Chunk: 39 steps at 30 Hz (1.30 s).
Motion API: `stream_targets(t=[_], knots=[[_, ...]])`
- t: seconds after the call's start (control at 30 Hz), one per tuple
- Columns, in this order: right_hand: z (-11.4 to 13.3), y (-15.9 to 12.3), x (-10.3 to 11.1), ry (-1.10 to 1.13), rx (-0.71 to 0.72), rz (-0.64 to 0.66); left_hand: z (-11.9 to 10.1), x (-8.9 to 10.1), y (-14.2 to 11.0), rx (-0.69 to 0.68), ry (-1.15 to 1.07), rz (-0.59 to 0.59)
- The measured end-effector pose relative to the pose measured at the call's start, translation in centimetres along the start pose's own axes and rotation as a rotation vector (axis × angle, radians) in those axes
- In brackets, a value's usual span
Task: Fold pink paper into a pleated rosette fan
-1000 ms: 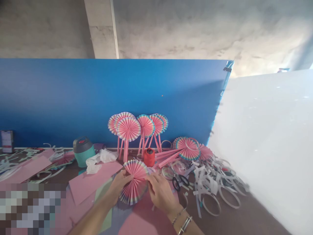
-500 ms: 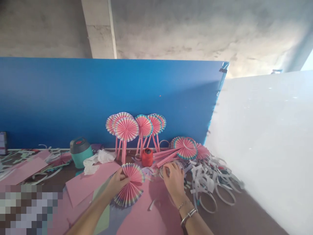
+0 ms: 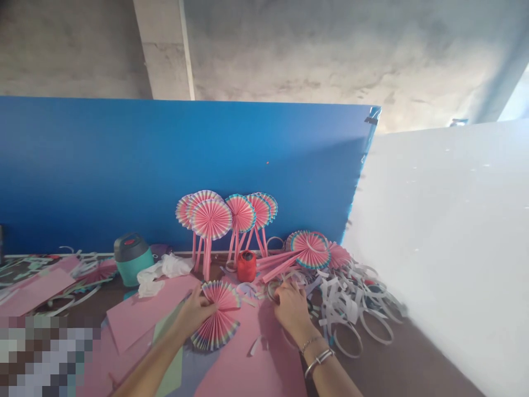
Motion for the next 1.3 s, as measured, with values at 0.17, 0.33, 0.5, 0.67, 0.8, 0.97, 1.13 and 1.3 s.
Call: stream_targets(t=[0.17,0.33,0.5,0.67,0.8,0.97,1.13,1.3], knots=[[0.0,0.1,-0.1,0.009,-0.007,-0.025,0.1,-0.2,0.0,0.014,0.206,-0.158],[-0.5,0.6,-0.7,0.022,-0.011,-0.073,0.1,-0.4,-0.1,-0.036,0.306,-0.244],[-1.4,1.0,-1.8,0.070,0.117,-0.337,0.2,-0.5,0.1,-0.083,0.272,-0.303],[-1.6,1.1,-1.9,0.038,0.224,-0.477,1.0,-0.8,0.5,-0.140,0.200,-0.329],[-1.9,1.2,-1.4,0.006,0.084,-0.473,1.5,-0.9,0.8,-0.182,0.166,-0.347],[-1.8,1.0,-0.8,-0.002,-0.035,-0.453,1.6,-0.9,0.8,-0.278,0.116,-0.377],[-1.4,0.9,0.5,0.571,-0.149,-0.553,1.6,-0.9,0.9,-0.317,0.096,-0.392],[-1.5,1.6,0.4,1.145,-0.235,-0.452,1.5,-1.0,0.8,-0.347,0.082,-0.410]])
Point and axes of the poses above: each hand's wrist, its own y-axis towards the middle knuckle, its own x-axis out of the back of the hand, z = x × y, the point moved 1 cm from there along y, towards the middle knuckle, and after that the axes turned 5 degrees about z, right-handed, at the moved point
